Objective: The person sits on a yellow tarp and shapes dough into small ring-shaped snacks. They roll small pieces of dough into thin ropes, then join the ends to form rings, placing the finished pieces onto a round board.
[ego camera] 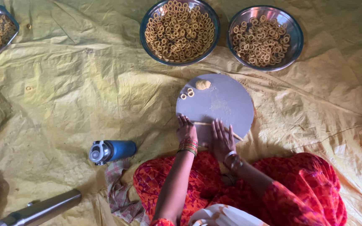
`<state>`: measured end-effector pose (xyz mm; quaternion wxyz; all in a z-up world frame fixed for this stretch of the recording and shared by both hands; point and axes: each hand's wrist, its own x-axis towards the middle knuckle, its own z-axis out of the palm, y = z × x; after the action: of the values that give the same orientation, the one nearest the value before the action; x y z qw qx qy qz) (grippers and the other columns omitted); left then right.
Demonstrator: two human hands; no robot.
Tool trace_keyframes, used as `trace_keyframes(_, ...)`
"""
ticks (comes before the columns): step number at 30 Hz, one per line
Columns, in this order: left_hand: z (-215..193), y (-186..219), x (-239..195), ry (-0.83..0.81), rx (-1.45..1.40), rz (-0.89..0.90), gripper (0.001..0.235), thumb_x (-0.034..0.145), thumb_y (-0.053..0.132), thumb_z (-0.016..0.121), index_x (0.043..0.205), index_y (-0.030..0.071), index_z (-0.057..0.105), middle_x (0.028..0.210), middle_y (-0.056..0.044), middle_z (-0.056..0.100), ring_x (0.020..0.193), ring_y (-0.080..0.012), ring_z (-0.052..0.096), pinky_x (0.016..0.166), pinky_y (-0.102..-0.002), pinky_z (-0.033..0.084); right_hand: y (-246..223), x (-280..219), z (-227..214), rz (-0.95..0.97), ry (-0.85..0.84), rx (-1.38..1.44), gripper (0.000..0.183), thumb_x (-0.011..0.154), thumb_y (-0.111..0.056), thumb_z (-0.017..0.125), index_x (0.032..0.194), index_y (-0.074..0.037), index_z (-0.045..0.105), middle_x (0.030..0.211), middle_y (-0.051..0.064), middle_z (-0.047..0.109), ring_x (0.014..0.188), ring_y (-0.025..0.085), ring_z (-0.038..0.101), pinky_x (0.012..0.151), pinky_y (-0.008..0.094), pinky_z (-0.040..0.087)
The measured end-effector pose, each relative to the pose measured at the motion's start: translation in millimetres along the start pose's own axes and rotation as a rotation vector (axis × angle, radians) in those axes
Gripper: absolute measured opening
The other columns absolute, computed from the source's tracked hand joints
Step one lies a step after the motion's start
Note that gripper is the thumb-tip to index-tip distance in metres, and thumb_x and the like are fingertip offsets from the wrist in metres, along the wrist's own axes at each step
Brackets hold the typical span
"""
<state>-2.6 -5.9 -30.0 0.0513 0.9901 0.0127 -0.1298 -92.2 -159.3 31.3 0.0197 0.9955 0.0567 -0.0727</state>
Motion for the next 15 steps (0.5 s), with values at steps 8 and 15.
trace_keyframes(8,-29.8,0.3,-12.9,-0.102,0.063,0.025,0.074,0.093,0.016,0.057,0.159,0.004,0.027,0.17,-0.013,0.019,0.157,-0.0272,0.02,0.098,-0.042,0.054,41.1,111.4,-16.2,0.123,0.134,0.173,0.102,0.09,-0.071,0.05,0.16,-0.004,0.018,0.171,0.013,0.017,0.159,0.029,0.01,0.125,0.062,0.0)
trace_keyframes(15,-4.6,-2.3,-5.7,0.031,0.064,0.016,0.072,0.094,0.016,0.065,0.157,0.003,0.033,0.168,-0.013,0.025,0.155,-0.0277,0.025,0.09,-0.042,0.057,7.5,3.0,2.2,-0.024,0.108,0.236,0.11,0.085,-0.072,0.053,0.159,0.002,0.017,0.168,0.019,0.016,0.157,0.03,0.013,0.123,0.061,0.005)
